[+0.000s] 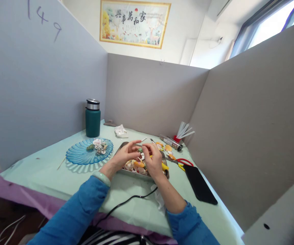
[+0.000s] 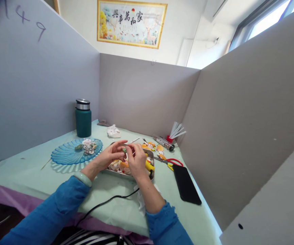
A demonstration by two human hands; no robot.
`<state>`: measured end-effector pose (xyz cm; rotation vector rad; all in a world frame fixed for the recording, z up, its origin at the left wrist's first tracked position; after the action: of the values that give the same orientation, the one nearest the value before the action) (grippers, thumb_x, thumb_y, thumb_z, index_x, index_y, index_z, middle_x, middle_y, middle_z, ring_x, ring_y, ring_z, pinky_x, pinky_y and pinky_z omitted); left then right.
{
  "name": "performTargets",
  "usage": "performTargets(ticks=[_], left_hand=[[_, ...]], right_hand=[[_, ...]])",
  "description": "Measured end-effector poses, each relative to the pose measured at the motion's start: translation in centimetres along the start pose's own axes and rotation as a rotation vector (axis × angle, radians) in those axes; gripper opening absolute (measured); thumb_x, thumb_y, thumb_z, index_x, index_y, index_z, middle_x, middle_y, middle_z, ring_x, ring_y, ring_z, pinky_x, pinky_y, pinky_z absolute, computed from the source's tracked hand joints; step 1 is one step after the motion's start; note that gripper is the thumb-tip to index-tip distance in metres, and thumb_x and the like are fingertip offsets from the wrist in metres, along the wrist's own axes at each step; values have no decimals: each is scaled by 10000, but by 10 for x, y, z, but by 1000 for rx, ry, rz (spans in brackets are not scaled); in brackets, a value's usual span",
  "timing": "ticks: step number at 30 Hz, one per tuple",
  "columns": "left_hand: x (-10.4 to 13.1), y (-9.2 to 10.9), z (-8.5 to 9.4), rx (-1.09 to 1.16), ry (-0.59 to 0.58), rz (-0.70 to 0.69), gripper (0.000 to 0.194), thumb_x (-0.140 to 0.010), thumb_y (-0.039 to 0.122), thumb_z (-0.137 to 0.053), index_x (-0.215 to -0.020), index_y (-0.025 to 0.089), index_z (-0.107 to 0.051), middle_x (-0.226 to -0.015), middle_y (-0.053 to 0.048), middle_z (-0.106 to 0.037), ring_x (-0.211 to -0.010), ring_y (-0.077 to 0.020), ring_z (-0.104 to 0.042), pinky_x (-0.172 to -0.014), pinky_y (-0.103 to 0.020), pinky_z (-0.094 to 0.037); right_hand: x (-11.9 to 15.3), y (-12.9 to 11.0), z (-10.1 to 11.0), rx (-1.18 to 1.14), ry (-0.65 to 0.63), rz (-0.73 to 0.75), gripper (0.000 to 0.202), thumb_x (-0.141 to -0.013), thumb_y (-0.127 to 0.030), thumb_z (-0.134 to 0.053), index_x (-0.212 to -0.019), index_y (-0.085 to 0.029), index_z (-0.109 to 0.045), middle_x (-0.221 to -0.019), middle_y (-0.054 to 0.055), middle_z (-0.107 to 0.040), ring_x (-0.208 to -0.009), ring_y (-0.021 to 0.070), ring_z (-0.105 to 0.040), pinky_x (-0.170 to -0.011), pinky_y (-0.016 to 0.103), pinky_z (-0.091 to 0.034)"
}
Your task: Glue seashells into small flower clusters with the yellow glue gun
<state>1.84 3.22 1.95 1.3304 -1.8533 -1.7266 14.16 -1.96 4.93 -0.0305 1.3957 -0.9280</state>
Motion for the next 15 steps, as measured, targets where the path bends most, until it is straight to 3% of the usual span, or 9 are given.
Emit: performTargets(ticks=[6, 11, 15], left_hand=[[0, 1, 8, 204, 71, 109, 447, -715, 159, -704, -1144, 163, -581, -944, -77, -658, -707, -120, -635, -655, -253, -528], [2, 1, 7, 261, 15, 153, 391, -756, 155, -664, -1143, 161, -606, -994, -100, -670, -771, -136, -646, -691, -255, -528], [2, 0, 5, 296, -18, 166, 361, -769, 148, -651, -1129, 157, -620, -937, -93, -679, -764, -135, -645, -692, -244, -524]], right_hand=[[1, -5, -1, -7, -19, 71, 142, -883, -236, -493, -955, -206, -612, -950, 67, -598, -906, 191, -552, -773, 328, -469], [4, -6, -6, 14, -60, 135, 213, -825, -206, -575, -1036, -219, -598, -1013, 77, -580, -963, 213, -537, -860, 380, -453], [4, -5, -7, 8, -65, 134, 199, -852, -193, -545, -1042, -218, -597, -1020, 77, -573, -989, 209, -530, -885, 380, -444]])
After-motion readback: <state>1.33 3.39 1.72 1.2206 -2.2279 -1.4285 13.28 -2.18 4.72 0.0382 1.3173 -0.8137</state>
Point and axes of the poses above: each hand's wrist, its own x-axis away from the middle knuckle, its own z-axis out of the back of the hand, y = z × x, the point moved 5 cm from there along -x, towards the middle knuckle
